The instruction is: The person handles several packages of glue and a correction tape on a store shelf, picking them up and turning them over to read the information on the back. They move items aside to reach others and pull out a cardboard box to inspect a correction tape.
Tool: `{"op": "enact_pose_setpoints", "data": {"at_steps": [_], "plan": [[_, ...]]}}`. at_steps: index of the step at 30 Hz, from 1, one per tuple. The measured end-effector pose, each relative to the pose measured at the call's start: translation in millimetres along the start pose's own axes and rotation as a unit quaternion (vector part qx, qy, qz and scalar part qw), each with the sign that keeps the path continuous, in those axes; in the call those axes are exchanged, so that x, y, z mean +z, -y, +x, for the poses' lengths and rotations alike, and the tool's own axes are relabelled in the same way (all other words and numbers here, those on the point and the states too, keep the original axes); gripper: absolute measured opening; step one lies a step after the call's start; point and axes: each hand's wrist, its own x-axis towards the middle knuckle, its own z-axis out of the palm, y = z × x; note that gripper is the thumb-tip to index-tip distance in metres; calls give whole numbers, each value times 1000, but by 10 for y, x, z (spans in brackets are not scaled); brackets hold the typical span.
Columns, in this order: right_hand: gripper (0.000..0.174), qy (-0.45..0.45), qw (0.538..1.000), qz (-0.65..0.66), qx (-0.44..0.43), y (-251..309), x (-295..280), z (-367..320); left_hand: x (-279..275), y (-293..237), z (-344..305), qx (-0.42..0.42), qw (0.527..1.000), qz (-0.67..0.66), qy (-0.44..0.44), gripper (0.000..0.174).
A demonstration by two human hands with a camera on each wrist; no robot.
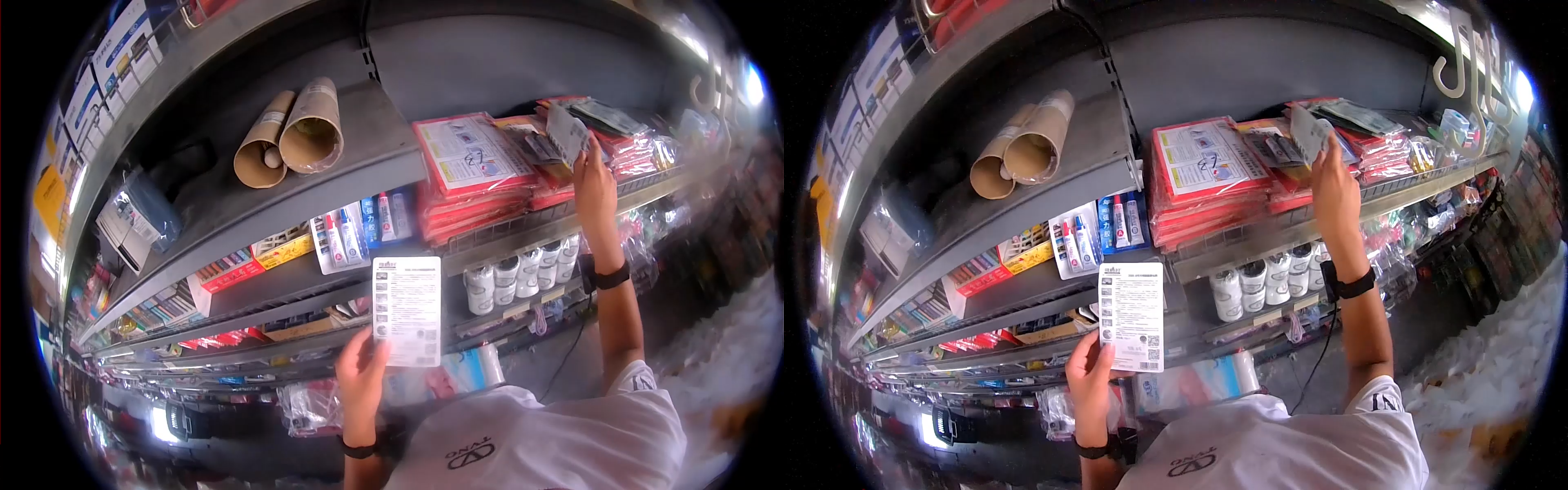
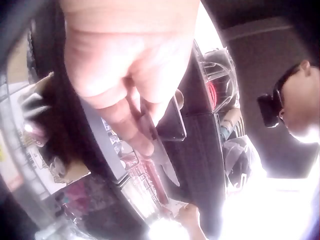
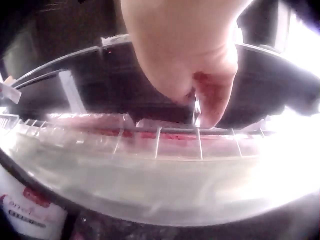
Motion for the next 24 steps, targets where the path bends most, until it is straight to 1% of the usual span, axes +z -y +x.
{"op": "enact_pose_setpoints", "data": {"at_steps": [2,3,4,5,6,7,10,11,14,15,16,17,18,20,21,24], "plan": [[43,-4,994,87,60,-60,-32,67,15,7,25,-5,1000,-8,2,35],[42,4,993,109,45,-225,-4,95,33,0,34,-8,1000,-15,4,35],[42,17,979,190,75,-377,44,125,46,-2,40,-12,1000,-21,7,35],[41,31,956,271,105,-513,98,154,42,39,69,7,1000,-11,26,37],[41,43,926,350,134,-510,86,180,29,110,115,27,999,-1,46,39],[38,21,877,456,149,-502,50,155,24,149,149,48,997,9,65,41],[42,-27,799,547,250,-423,-174,113,50,127,210,53,992,12,114,46],[38,-44,774,573,264,-407,-255,52,70,104,217,33,991,-17,127,47],[33,14,679,679,278,-394,-408,-234,139,60,251,-19,982,-100,161,50],[32,51,704,658,261,-359,-448,-372,147,73,256,-32,977,-124,171,50],[33,71,693,667,263,-299,-459,-522,156,85,263,-45,971,-148,181,51],[33,91,682,676,266,-238,-471,-671,173,102,276,-46,969,-145,194,53],[33,93,633,713,288,-165,-459,-816,197,100,290,-48,966,-153,204,54],[33,99,631,703,312,-18,-458,-1058,249,89,306,-53,958,-168,225,57],[34,121,655,667,334,9,-481,-1165,274,90,312,-47,959,-160,231,59],[34,176,657,657,325,136,-565,-1319,333,123,344,-27,959,-134,248,65]]}}
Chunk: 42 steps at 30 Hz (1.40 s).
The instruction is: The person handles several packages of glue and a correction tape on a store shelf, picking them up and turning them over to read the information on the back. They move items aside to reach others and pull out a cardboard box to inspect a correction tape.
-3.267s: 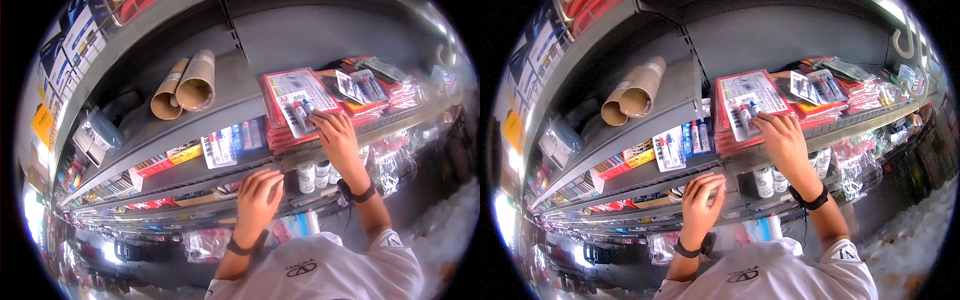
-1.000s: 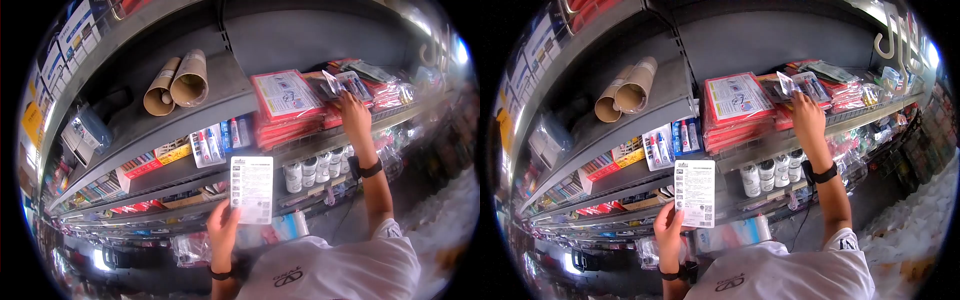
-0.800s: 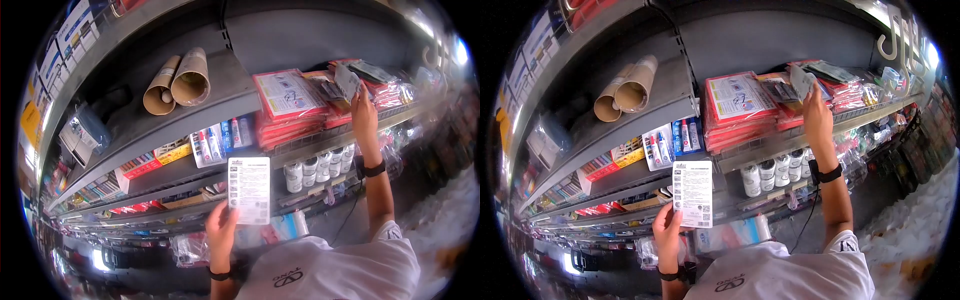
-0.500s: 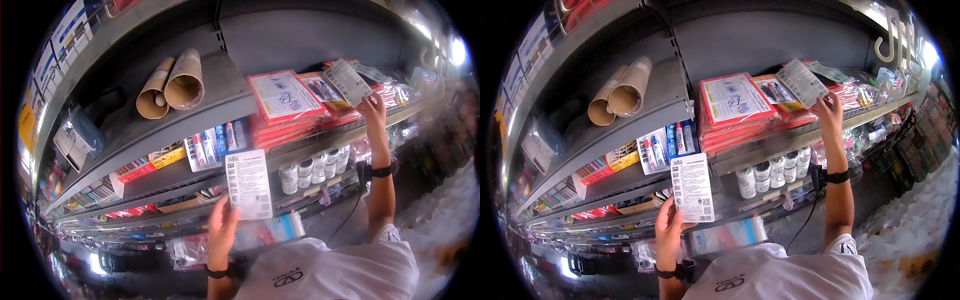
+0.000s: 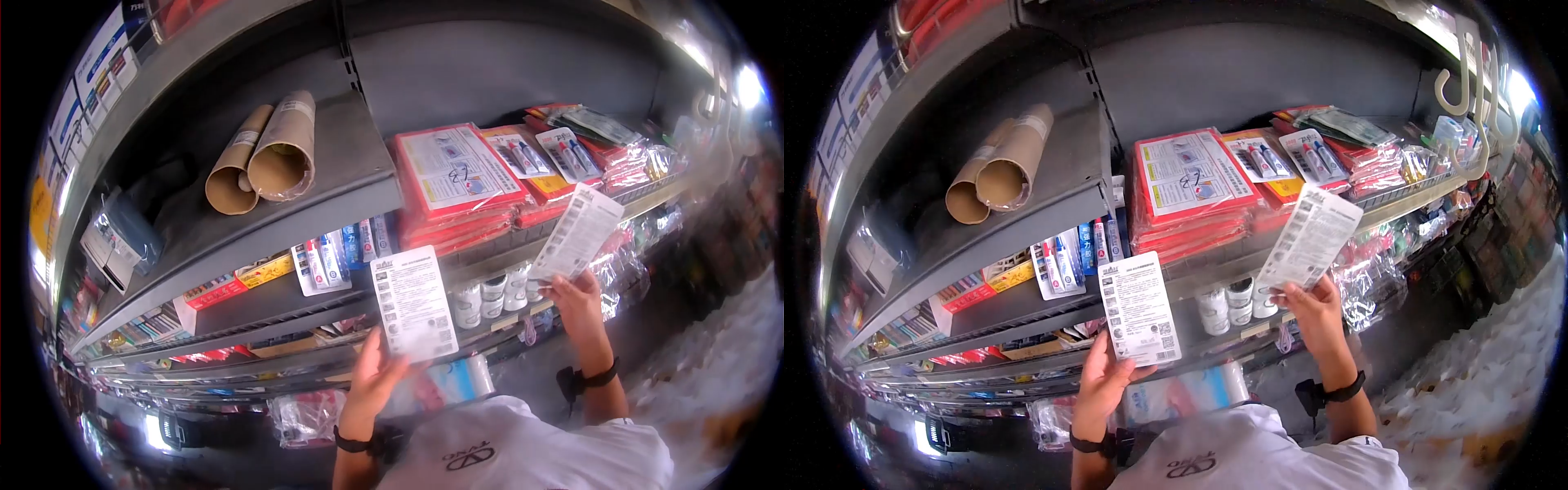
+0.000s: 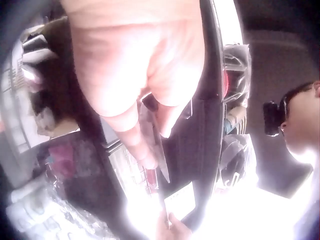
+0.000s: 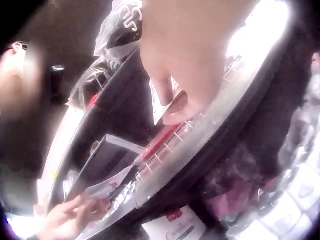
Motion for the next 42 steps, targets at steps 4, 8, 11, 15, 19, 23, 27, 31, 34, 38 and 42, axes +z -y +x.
{"op": "enact_pose_setpoints", "data": {"at_steps": [4,8,11,15,19,23,27,31,34,38,42], "plan": [[30,32,998,-52,7,-97,124,-103,17,54,65,15,999,27,22,70],[29,75,995,-58,23,-113,267,-156,96,8,86,34,998,46,20,73],[31,81,994,-63,37,-159,335,-214,123,-13,86,21,1000,12,16,75],[33,87,994,-53,43,-243,421,-195,153,-41,109,55,998,-15,8,79],[33,78,994,-63,45,-287,452,-190,167,-46,64,62,998,-7,-17,82],[33,93,993,-61,45,-285,478,-185,175,-8,19,100,994,5,-33,82],[32,95,992,-72,48,-298,467,-196,190,-77,-5,111,993,11,-28,78],[32,104,991,-70,40,-316,488,-195,161,-96,-21,120,992,-15,-28,83],[33,98,993,-57,35,-304,515,-212,116,-18,-33,126,985,-108,-43,88],[34,92,995,-34,17,-353,424,-211,103,24,-39,142,985,-87,-40,92],[36,23,999,-42,-8,-431,322,-218,107,50,-18,116,987,-13,-111,93]]}}
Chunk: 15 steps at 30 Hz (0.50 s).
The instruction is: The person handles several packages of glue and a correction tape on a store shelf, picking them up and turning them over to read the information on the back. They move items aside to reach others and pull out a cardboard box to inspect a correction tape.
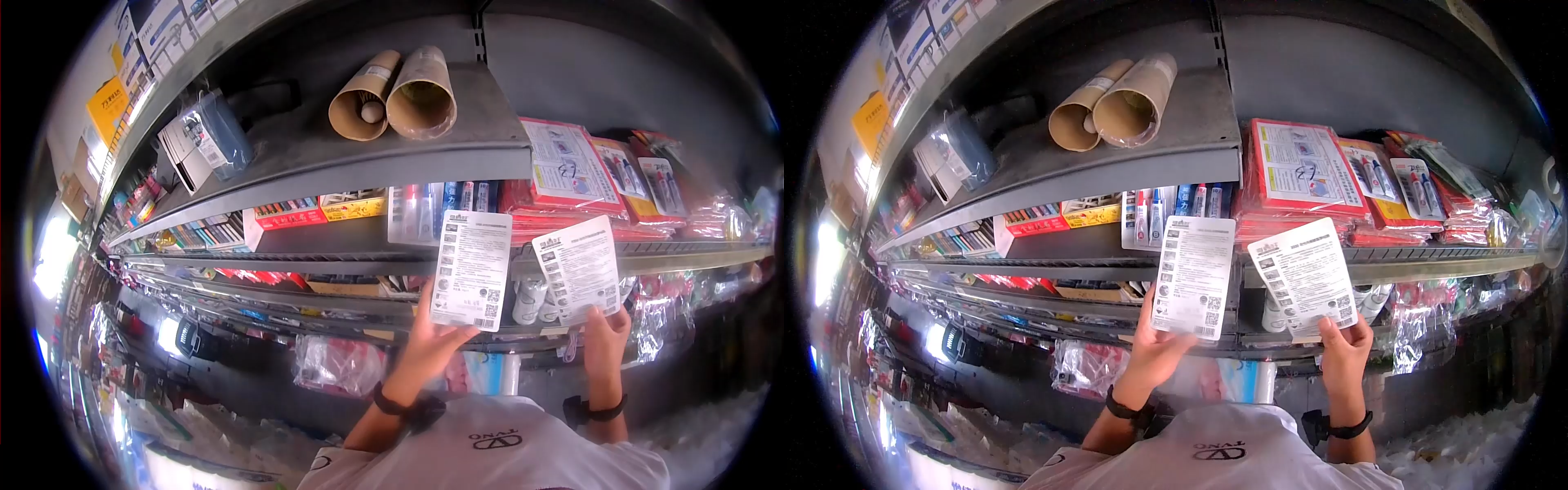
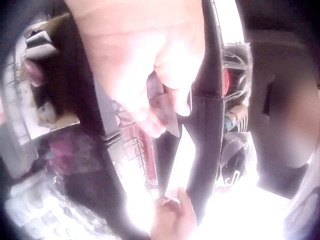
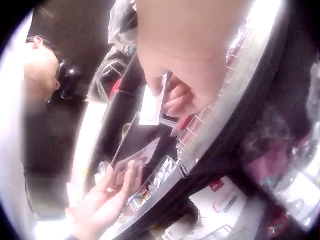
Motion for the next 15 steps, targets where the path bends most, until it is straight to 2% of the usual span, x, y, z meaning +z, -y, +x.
{"op": "enact_pose_setpoints", "data": {"at_steps": [1,4,7,8,9,10,11,12,13,14,15], "plan": [[35,-21,1000,-8,-9,8,4,-8,-11,0,9,-7,1000,18,-7,93],[32,-61,996,-36,-47,37,7,-31,-73,74,6,72,993,85,-26,77],[28,-79,985,-82,-126,87,-87,-10,-150,22,-53,-27,998,-39,-52,65],[27,-88,978,-107,-159,111,-141,11,-174,11,-59,-15,996,-60,-65,55],[26,-65,938,-193,-280,217,-96,29,-163,-16,-54,5,995,-76,-61,52],[26,-36,877,-281,-387,346,-52,49,-146,-48,-53,24,993,-94,-60,49],[28,-3,823,-338,-457,441,-119,54,-158,-87,-50,27,992,-112,-42,49],[30,37,759,-390,-520,515,-182,48,-184,-110,-57,33,991,-130,-27,49],[33,60,712,-428,-554,565,-206,33,-280,-21,-87,50,988,-132,-65,47],[30,71,673,-438,-592,600,-183,37,-368,21,-107,45,984,-139,-98,46],[29,70,659,-449,-599,609,-204,12,-385,-3,-106,42,985,-145,-82,46]]}}
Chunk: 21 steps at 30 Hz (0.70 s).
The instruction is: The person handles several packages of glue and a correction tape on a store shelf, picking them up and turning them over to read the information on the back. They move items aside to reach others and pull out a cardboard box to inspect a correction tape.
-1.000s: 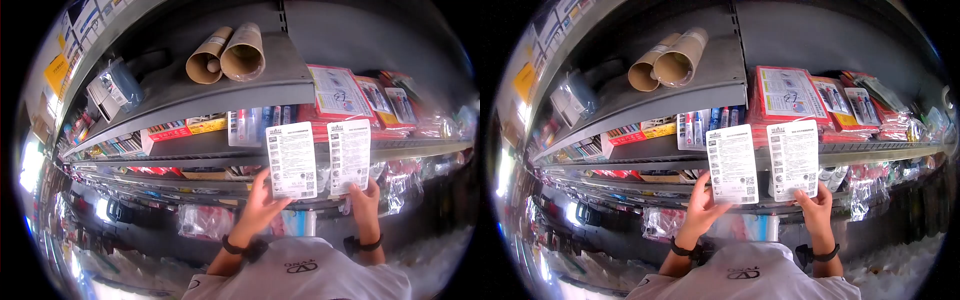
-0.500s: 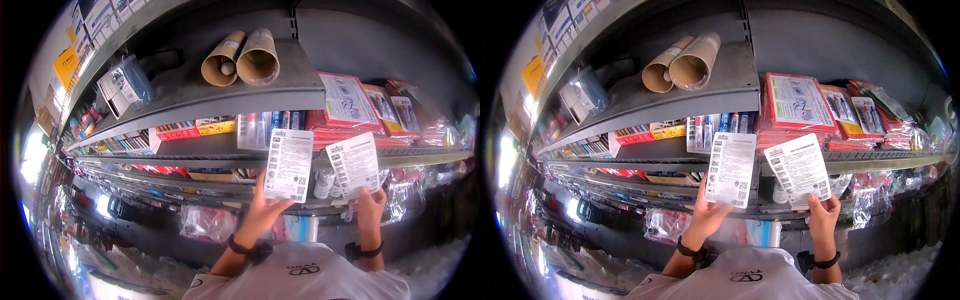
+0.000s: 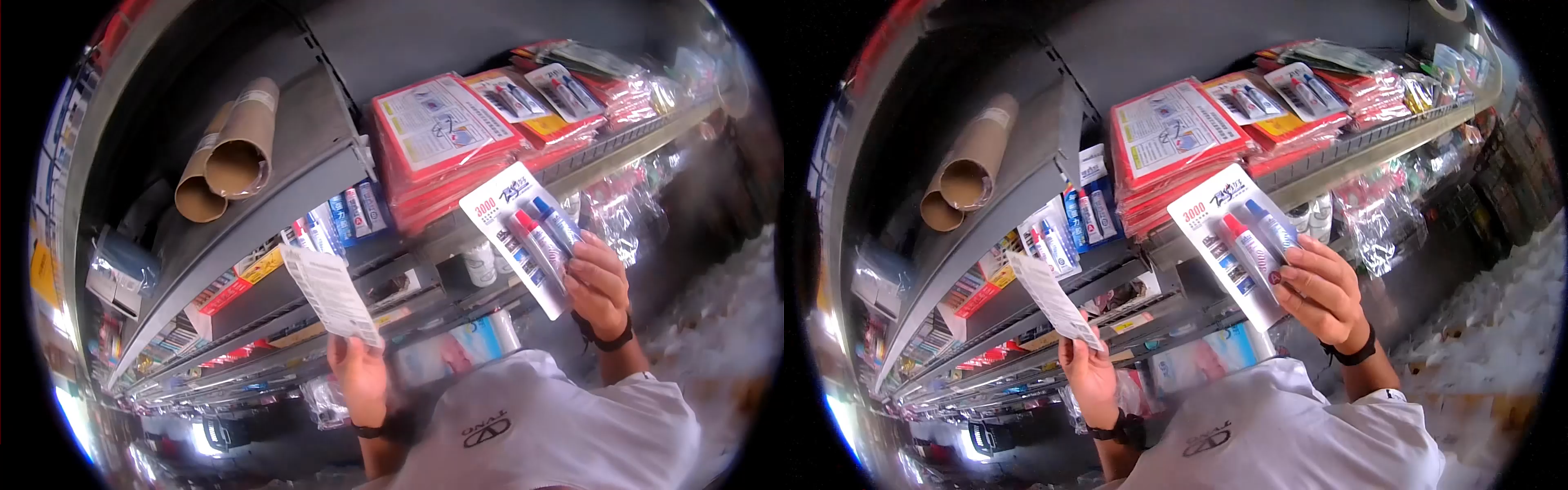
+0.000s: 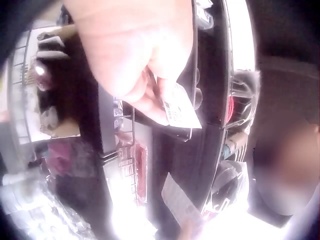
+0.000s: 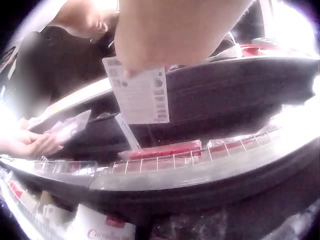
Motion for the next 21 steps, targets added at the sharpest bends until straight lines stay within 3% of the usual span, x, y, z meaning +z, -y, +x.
{"op": "enact_pose_setpoints", "data": {"at_steps": [4,7,11,13,15,16,17,19,21], "plan": [[27,15,998,-52,-18,3,-27,-80,-82,-62,35,-17,1000,10,24,48],[27,21,993,-116,-3,-10,-36,-136,97,-21,51,-6,995,68,-75,52],[23,-32,989,-124,70,-37,35,-198,189,-74,48,19,971,225,-85,48],[19,-52,988,-114,93,-45,70,-175,254,-171,-5,103,877,447,-144,40],[19,-44,985,-122,114,-66,69,-264,151,-127,-73,318,804,501,-42,35],[19,-44,985,-120,115,-75,77,-281,88,-174,-50,368,777,510,24,30],[19,-43,985,-128,110,-88,87,-313,88,-281,-62,405,702,583,56,23],[18,-48,985,-118,114,-105,111,-350,150,-374,-59,441,644,619,86,17],[19,-57,985,-115,112,-121,139,-363,166,-371,-73,468,631,614,77,15]]}}
